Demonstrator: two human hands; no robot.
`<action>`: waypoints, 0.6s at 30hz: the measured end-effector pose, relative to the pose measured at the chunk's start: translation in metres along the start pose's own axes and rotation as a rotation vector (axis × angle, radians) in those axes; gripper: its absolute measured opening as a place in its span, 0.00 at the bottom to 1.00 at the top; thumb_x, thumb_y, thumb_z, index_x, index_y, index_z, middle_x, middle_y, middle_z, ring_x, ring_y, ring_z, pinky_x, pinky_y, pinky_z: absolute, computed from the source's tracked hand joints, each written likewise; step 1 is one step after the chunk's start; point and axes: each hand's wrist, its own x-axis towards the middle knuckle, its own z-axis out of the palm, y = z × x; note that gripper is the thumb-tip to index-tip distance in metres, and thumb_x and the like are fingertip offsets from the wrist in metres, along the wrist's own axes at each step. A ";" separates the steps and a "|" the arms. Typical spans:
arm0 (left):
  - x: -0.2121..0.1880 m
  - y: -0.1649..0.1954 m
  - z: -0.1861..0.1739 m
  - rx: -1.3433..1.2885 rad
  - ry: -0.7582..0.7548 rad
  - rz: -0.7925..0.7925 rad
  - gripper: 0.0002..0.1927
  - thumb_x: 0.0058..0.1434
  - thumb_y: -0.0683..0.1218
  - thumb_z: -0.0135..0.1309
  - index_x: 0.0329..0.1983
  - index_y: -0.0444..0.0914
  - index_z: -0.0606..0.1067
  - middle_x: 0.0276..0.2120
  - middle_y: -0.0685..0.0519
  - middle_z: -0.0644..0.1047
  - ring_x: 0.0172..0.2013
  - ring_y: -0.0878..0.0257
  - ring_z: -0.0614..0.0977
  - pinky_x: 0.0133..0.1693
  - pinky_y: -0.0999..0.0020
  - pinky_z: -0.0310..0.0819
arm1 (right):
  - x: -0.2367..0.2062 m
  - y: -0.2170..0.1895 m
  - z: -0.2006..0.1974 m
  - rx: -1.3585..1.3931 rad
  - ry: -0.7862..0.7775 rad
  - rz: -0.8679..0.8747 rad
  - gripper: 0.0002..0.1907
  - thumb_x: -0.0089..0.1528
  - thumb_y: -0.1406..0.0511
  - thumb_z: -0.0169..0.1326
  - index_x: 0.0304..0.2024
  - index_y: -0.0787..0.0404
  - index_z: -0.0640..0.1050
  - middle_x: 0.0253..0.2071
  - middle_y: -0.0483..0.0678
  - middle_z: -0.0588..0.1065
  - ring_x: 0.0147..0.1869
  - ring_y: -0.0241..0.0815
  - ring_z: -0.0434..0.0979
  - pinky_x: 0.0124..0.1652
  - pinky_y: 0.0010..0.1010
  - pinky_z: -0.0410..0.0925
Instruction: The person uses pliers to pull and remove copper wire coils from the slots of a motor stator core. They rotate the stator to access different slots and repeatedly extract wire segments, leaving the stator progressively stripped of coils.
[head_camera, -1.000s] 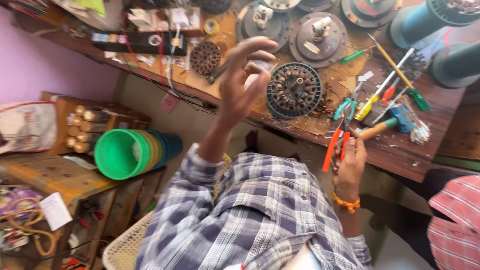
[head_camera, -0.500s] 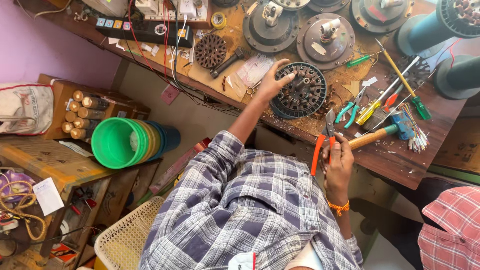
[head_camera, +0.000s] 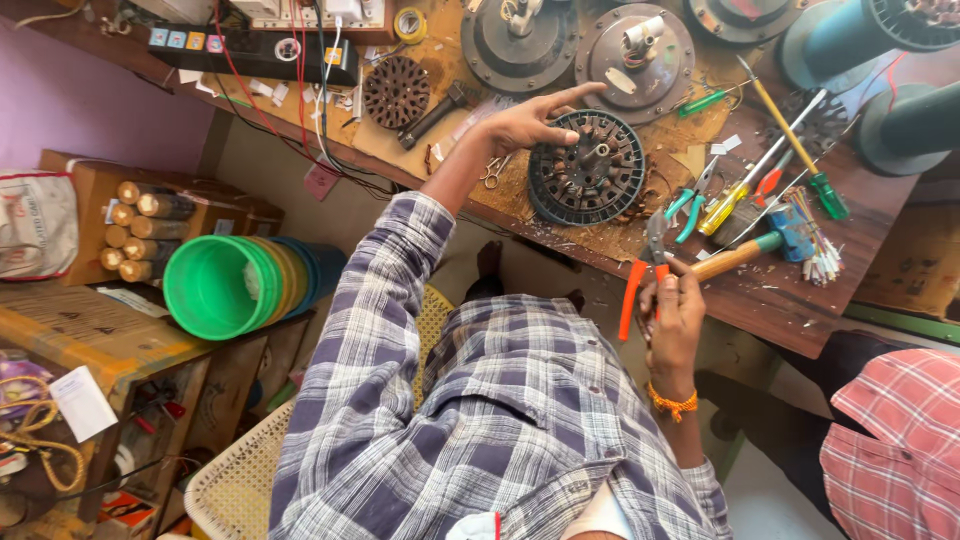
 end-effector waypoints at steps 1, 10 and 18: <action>0.000 0.001 0.001 0.088 -0.004 0.019 0.48 0.62 0.39 0.68 0.78 0.55 0.53 0.69 0.56 0.61 0.68 0.54 0.68 0.67 0.55 0.67 | 0.002 -0.001 0.002 -0.006 -0.012 0.002 0.19 0.75 0.59 0.42 0.62 0.66 0.67 0.25 0.42 0.66 0.18 0.27 0.55 0.17 0.19 0.52; -0.093 -0.042 0.143 -0.103 0.227 -0.114 0.19 0.75 0.56 0.48 0.50 0.36 0.77 0.42 0.49 0.79 0.46 0.57 0.82 0.52 0.56 0.80 | 0.021 -0.011 0.019 0.018 -0.118 -0.094 0.17 0.76 0.61 0.40 0.62 0.65 0.66 0.24 0.42 0.64 0.19 0.27 0.57 0.19 0.20 0.52; -0.082 -0.051 0.200 -0.862 0.157 -0.046 0.20 0.74 0.58 0.35 0.54 0.41 0.69 0.44 0.54 0.77 0.46 0.64 0.80 0.52 0.64 0.77 | 0.033 -0.004 0.029 -0.247 -0.158 -0.239 0.16 0.76 0.65 0.45 0.63 0.66 0.69 0.35 0.41 0.72 0.35 0.27 0.69 0.33 0.19 0.64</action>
